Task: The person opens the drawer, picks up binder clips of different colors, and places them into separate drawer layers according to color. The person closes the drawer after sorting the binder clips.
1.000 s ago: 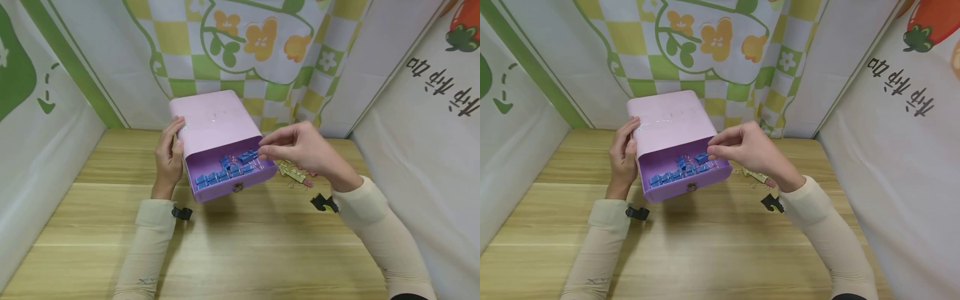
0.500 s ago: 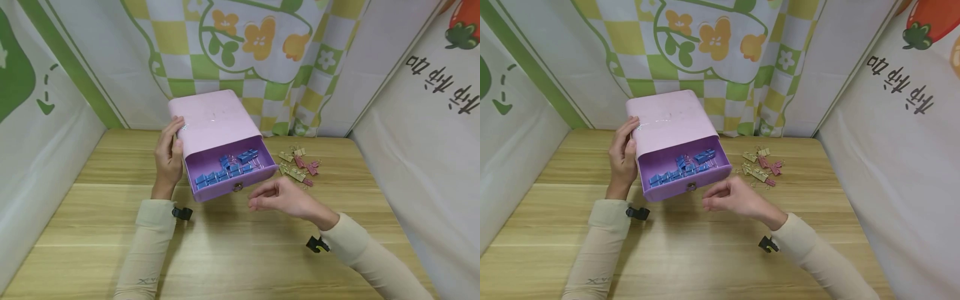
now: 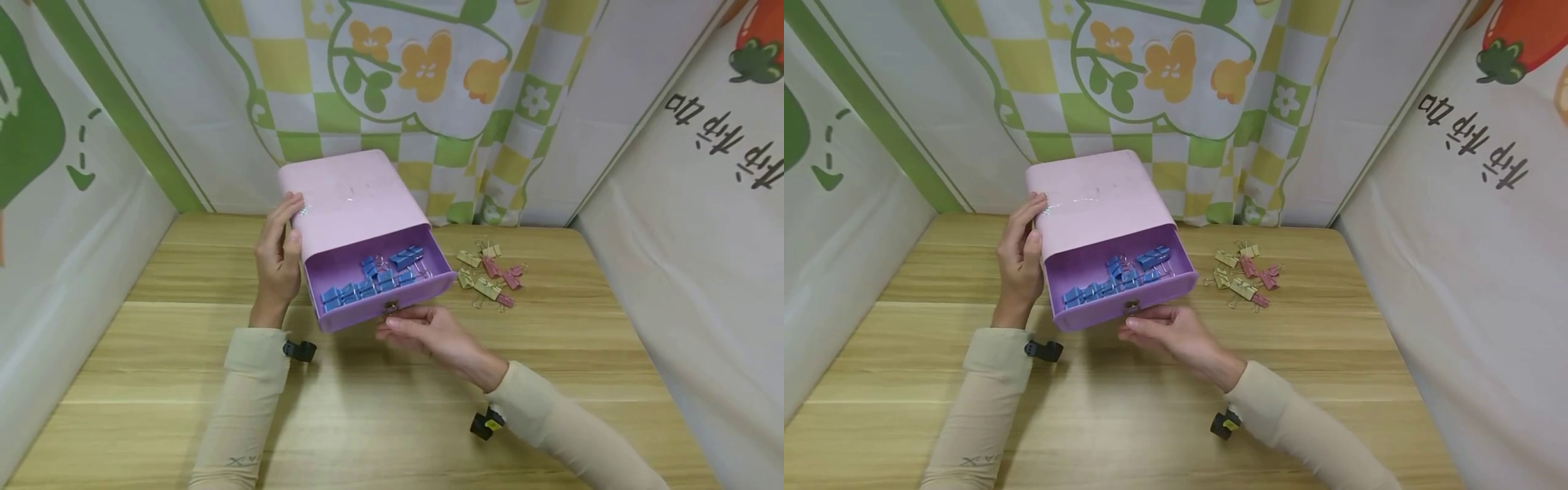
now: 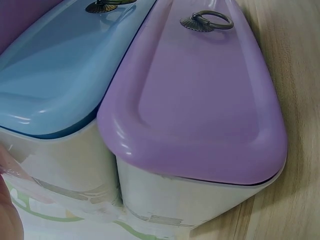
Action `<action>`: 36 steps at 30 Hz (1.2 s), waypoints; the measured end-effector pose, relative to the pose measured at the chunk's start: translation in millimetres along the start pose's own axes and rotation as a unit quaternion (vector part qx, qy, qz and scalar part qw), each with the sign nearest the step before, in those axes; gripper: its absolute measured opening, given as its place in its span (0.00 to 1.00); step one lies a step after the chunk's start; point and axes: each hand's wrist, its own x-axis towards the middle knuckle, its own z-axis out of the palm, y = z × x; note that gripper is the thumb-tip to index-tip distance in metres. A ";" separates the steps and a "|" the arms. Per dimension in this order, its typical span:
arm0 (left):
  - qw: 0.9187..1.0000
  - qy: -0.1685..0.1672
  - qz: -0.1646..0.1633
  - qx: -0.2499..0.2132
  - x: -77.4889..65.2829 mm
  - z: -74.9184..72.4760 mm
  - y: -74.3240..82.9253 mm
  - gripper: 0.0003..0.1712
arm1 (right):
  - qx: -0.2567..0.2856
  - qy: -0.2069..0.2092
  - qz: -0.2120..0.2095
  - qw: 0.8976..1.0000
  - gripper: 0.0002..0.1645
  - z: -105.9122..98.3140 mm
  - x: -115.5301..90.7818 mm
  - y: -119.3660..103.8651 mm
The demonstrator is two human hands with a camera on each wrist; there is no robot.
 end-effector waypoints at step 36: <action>1.000 0.002 0.009 -0.008 1.2 0.4 -1.0 0.27 | 0.037 0.085 -0.042 0.995 0.23 14.1 60.7 -31.7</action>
